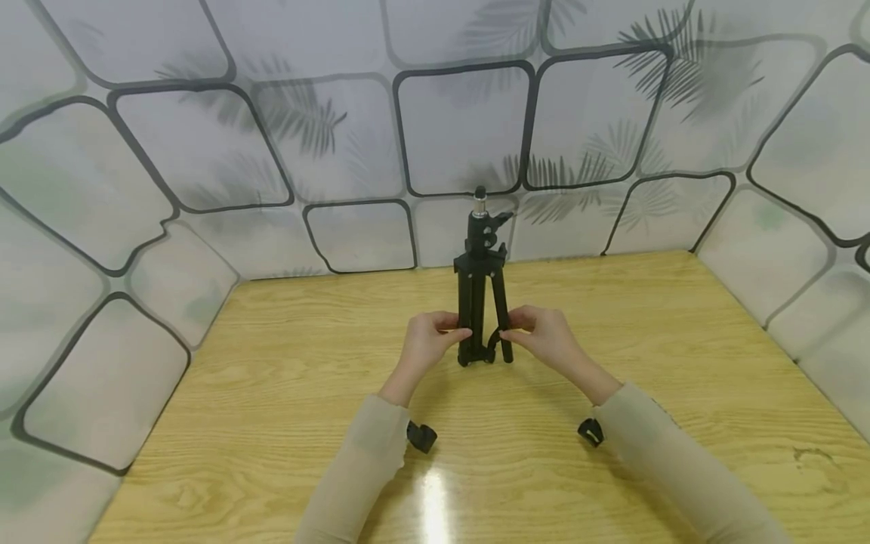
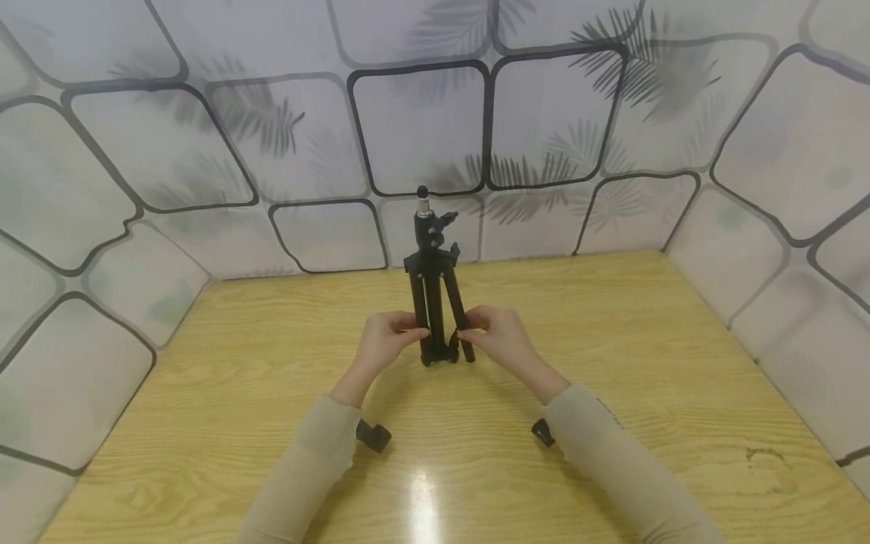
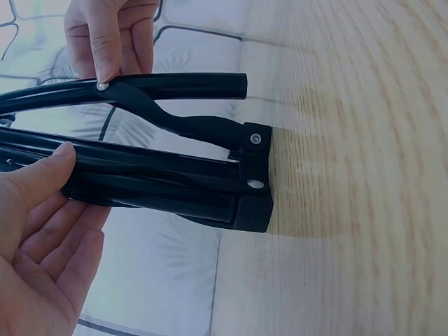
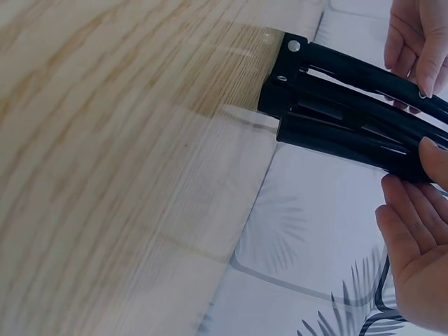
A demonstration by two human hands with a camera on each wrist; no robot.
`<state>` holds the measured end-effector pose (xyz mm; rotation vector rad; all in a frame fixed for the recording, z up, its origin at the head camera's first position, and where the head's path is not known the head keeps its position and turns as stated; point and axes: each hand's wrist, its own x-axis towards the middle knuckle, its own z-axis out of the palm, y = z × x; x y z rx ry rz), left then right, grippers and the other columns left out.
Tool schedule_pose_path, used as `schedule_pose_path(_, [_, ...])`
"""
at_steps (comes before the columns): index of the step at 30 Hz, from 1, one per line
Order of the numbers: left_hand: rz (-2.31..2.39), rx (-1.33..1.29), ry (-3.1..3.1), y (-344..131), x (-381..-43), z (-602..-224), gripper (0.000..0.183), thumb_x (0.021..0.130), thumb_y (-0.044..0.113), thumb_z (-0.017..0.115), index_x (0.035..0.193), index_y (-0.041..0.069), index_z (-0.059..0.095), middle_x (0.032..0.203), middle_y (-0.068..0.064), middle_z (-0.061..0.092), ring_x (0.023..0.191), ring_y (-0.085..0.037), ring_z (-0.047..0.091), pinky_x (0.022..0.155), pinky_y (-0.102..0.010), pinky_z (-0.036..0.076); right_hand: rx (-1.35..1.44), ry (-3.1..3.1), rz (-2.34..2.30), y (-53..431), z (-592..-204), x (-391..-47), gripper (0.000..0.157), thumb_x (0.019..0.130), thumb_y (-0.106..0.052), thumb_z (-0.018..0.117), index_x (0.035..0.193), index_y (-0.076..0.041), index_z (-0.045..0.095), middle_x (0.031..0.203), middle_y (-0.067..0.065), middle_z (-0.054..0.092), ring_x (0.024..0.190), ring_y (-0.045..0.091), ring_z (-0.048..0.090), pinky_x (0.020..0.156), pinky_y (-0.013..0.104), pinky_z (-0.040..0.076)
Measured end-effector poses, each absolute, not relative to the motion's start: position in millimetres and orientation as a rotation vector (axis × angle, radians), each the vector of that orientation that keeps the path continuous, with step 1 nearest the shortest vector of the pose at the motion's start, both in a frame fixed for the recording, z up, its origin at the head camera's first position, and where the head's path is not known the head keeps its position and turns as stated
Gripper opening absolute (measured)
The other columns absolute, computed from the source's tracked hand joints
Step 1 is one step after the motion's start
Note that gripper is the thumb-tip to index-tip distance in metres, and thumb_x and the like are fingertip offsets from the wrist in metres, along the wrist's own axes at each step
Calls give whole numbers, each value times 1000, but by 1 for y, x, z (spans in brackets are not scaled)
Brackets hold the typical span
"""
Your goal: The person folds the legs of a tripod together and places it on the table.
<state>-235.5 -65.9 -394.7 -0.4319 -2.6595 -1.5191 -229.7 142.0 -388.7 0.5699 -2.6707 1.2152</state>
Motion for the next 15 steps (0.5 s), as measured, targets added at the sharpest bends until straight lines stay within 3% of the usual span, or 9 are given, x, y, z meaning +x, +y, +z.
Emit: schedule_pose_path(15, [-1555,-403,-2660,-65,-236,-394,30,78,21,68,101,2,66,95,-8,65,86,-18,60,69,-26,50,558,-2656,1222,137,-391,-232,25,78,-14,69,98,0,64,90,12,65,82,24,63,68,36,51])
